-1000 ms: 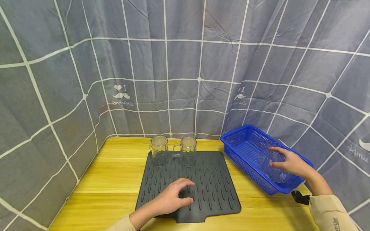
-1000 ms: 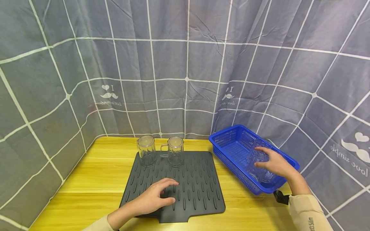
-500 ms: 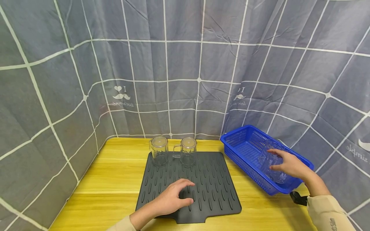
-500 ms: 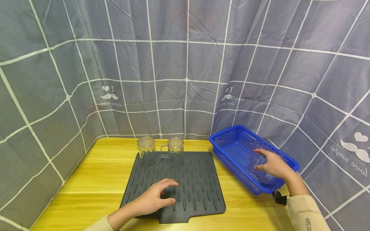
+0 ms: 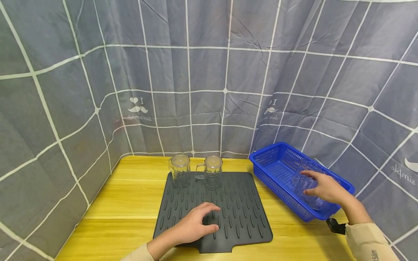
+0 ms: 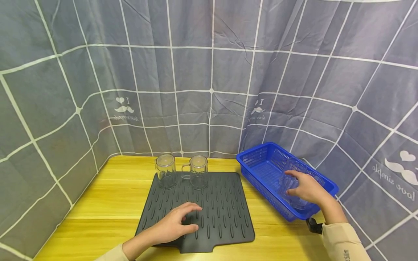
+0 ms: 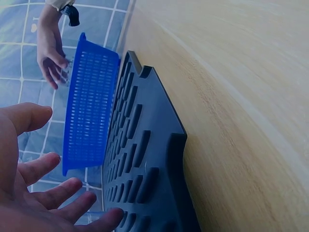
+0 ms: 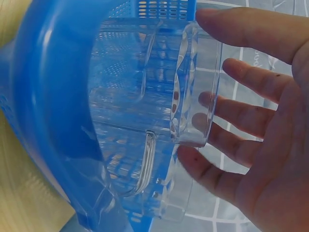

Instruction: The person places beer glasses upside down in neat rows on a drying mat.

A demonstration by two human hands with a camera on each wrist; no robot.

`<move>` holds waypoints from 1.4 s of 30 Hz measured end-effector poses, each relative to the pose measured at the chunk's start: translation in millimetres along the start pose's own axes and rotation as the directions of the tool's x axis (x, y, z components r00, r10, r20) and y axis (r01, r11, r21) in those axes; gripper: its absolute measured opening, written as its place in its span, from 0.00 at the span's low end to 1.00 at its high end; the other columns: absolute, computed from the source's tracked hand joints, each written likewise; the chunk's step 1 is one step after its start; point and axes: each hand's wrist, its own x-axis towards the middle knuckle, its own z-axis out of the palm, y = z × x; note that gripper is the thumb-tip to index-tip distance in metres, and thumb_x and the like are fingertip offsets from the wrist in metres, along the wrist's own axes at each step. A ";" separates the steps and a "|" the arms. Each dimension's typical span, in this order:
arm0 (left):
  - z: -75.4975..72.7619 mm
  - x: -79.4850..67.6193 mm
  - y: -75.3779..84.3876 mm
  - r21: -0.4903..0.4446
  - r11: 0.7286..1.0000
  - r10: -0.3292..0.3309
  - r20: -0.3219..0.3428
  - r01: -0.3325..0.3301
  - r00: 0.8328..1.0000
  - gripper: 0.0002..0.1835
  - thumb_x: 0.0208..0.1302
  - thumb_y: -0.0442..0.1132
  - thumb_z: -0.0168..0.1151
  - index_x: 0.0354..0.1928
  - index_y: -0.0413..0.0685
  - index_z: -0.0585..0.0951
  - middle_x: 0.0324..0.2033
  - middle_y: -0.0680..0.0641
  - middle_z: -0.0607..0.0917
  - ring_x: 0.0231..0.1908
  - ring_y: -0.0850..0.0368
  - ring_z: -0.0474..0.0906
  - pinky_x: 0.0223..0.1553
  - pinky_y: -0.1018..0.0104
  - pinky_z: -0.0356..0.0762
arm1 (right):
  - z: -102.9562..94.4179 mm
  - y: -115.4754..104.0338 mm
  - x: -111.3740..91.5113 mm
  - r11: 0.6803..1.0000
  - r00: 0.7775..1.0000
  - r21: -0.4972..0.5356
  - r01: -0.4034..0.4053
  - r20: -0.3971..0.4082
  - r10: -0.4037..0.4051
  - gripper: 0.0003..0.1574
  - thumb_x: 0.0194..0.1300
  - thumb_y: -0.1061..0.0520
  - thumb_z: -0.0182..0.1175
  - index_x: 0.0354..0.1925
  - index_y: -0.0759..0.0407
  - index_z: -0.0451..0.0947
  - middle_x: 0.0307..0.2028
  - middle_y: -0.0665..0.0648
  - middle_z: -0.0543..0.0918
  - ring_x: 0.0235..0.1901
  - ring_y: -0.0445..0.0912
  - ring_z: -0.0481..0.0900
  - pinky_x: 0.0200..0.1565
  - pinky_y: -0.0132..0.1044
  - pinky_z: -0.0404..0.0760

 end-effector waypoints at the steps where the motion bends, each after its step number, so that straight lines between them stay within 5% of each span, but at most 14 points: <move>1: 0.0 0.0 -0.4 0.000 1.000 -0.001 -0.002 0.001 1.000 0.26 0.68 0.60 0.61 0.66 0.67 0.75 0.66 0.56 0.73 0.68 0.50 0.70 0.61 0.44 0.73 | 0.2 0.1 -0.3 1.000 1.000 -0.001 0.000 -0.001 0.000 0.44 0.54 0.55 0.75 0.66 0.65 0.71 0.62 0.76 0.74 0.59 0.74 0.72 0.50 0.67 0.75; 11: 1.4 0.4 -1.6 0.013 1.000 -0.005 -0.006 0.005 1.000 0.25 0.68 0.58 0.62 0.66 0.66 0.75 0.66 0.56 0.73 0.67 0.49 0.70 0.61 0.44 0.73 | 0.8 2.6 -2.6 1.000 1.000 0.022 0.007 0.002 -0.007 0.46 0.54 0.54 0.76 0.67 0.65 0.70 0.63 0.77 0.73 0.56 0.76 0.74 0.48 0.64 0.79; 27: 1.1 0.3 1.2 0.007 1.000 -0.020 0.003 0.020 1.000 0.25 0.68 0.58 0.62 0.66 0.68 0.75 0.66 0.56 0.73 0.68 0.49 0.70 0.61 0.43 0.73 | 0.1 4.1 -2.3 0.999 0.995 0.047 -0.008 -0.100 0.013 0.44 0.58 0.45 0.74 0.68 0.58 0.70 0.61 0.72 0.76 0.57 0.69 0.76 0.41 0.56 0.81; 42: 2.9 0.5 1.4 -0.009 1.000 -0.013 0.009 0.013 1.000 0.24 0.69 0.59 0.60 0.65 0.68 0.76 0.65 0.57 0.73 0.67 0.51 0.70 0.62 0.45 0.73 | -10.0 -6.2 -2.8 0.997 0.978 0.074 0.009 -0.206 0.007 0.42 0.62 0.48 0.72 0.69 0.57 0.69 0.61 0.69 0.77 0.58 0.67 0.74 0.48 0.64 0.75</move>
